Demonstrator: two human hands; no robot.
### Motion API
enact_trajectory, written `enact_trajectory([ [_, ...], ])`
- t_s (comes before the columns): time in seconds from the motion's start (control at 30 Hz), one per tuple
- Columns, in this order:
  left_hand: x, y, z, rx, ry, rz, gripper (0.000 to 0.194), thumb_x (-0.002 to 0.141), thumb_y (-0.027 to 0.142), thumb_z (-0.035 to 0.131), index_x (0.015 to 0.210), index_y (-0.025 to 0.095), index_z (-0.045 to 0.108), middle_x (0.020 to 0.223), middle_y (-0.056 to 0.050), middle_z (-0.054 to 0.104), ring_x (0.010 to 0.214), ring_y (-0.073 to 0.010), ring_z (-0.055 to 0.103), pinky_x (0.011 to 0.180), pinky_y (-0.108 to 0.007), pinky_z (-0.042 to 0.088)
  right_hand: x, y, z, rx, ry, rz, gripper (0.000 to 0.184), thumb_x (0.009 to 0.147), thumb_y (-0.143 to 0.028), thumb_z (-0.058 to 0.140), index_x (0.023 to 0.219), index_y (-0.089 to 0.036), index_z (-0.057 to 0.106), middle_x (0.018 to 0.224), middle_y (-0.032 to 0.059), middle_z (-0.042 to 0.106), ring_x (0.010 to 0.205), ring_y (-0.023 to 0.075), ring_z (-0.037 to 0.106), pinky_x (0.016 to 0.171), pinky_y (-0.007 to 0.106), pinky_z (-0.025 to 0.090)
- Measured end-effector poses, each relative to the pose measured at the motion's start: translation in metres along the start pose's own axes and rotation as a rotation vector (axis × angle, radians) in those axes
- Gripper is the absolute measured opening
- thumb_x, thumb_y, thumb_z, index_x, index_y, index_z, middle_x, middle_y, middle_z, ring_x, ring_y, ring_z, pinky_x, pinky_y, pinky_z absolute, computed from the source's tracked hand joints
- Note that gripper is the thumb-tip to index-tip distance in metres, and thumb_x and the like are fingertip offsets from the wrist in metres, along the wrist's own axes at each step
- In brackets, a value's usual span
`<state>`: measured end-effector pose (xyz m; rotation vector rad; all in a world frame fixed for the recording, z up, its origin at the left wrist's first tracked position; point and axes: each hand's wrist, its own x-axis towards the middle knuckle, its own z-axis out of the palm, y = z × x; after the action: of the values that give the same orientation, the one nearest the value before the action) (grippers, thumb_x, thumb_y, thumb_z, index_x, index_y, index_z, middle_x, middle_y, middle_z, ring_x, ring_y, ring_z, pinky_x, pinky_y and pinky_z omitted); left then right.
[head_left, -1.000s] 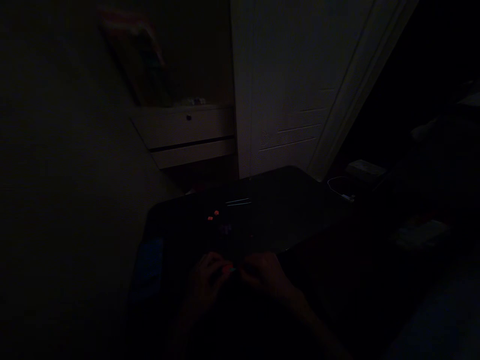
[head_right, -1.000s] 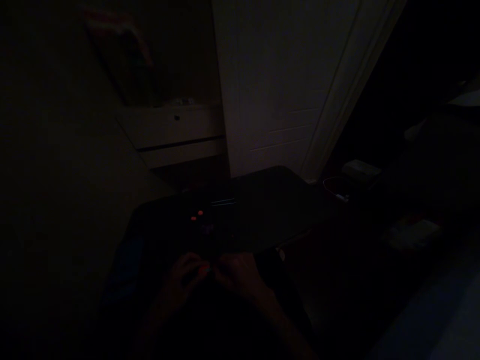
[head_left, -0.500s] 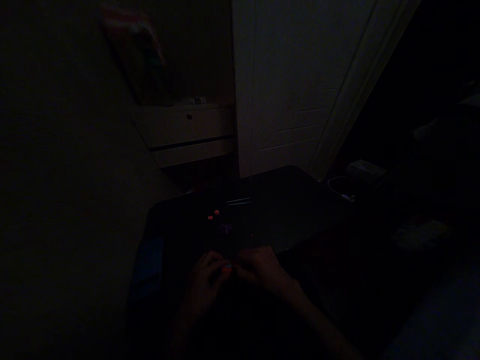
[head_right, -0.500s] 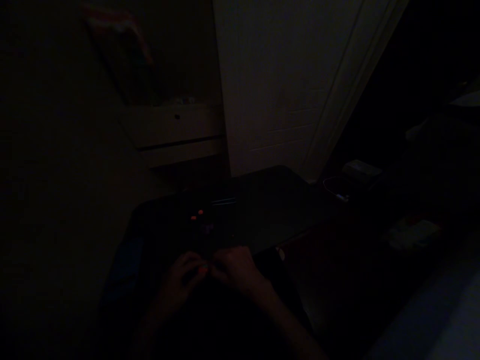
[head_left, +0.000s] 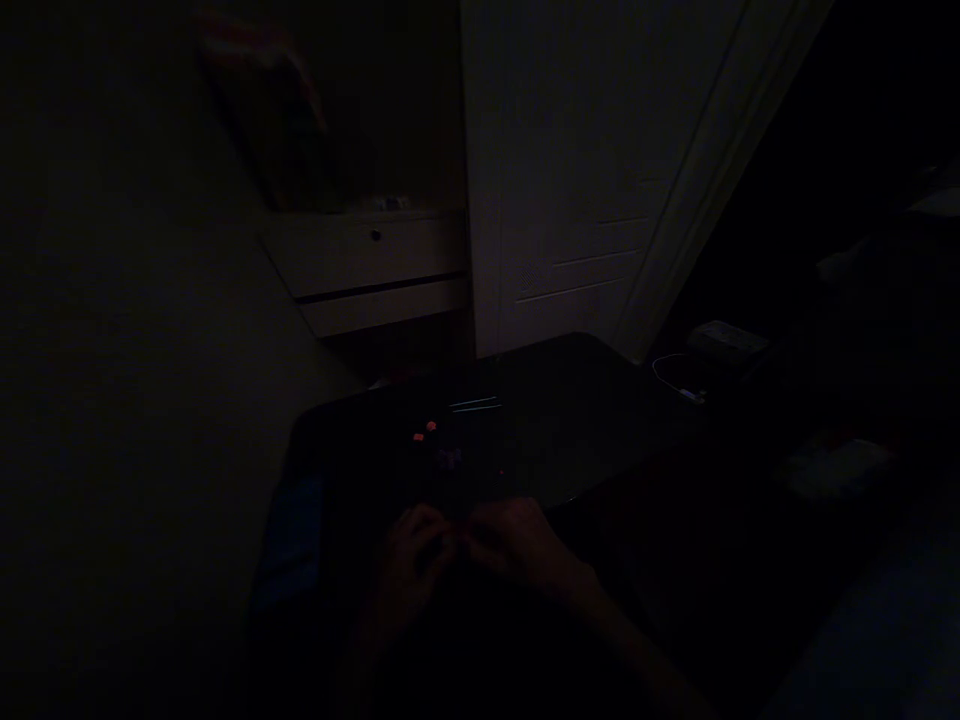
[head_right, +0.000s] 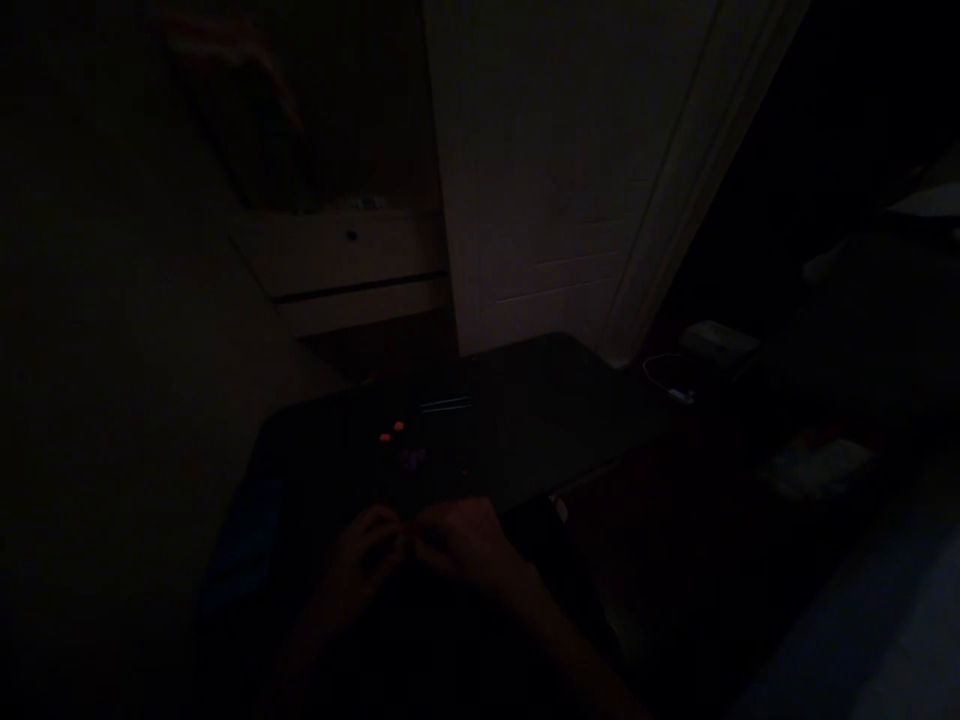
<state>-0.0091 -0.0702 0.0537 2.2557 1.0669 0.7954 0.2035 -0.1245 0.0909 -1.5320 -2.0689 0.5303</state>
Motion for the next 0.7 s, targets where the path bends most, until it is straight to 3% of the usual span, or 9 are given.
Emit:
enact_trajectory([
  [0.23, 0.002, 0.007, -0.004, 0.023, -0.040, -0.009, 0.016, 0.093, 0.036, 0.067, 0.097, 0.029, 0.081, 0.104, -0.005, 0.076, 0.100, -0.0251, 0.071, 0.089, -0.039, 0.058, 0.000, -0.002, -0.005, -0.141, -0.074, -0.002, 0.017, 0.098, -0.033, 0.066, 0.094, -0.021, 0.078, 0.089, 0.0061, 0.081, 0.078, 0.0214, 0.071, 0.062, 0.028, 0.034],
  [0.4, 0.002, 0.008, -0.005, 0.015, -0.041, -0.020, 0.016, 0.093, 0.041, 0.071, 0.098, 0.031, 0.082, 0.102, -0.004, 0.075, 0.099, -0.0243, 0.070, 0.088, -0.037, 0.057, -0.006, 0.002, -0.013, -0.107, -0.080, 0.009, 0.014, 0.097, -0.028, 0.066, 0.094, -0.022, 0.078, 0.091, 0.0049, 0.081, 0.081, 0.0212, 0.073, 0.065, 0.028, 0.036],
  [0.57, 0.003, 0.009, -0.002, -0.008, -0.035, -0.031, 0.011, 0.089, 0.034, 0.076, 0.098, 0.030, 0.080, 0.097, -0.002, 0.075, 0.097, -0.0238, 0.070, 0.087, -0.037, 0.056, -0.013, 0.009, -0.009, 0.082, 0.003, 0.059, 0.012, 0.096, -0.023, 0.066, 0.098, -0.022, 0.078, 0.093, 0.0027, 0.081, 0.083, 0.0190, 0.073, 0.071, 0.025, 0.042],
  [0.7, 0.005, 0.013, -0.002, -0.008, -0.017, -0.070, 0.018, 0.076, 0.029, 0.088, 0.091, 0.028, 0.077, 0.094, -0.001, 0.076, 0.094, -0.0246, 0.070, 0.084, -0.037, 0.056, -0.018, 0.012, 0.007, 0.182, 0.099, 0.112, 0.018, 0.101, -0.028, 0.061, 0.097, -0.020, 0.077, 0.092, 0.0028, 0.080, 0.081, 0.0170, 0.073, 0.071, 0.024, 0.043],
])
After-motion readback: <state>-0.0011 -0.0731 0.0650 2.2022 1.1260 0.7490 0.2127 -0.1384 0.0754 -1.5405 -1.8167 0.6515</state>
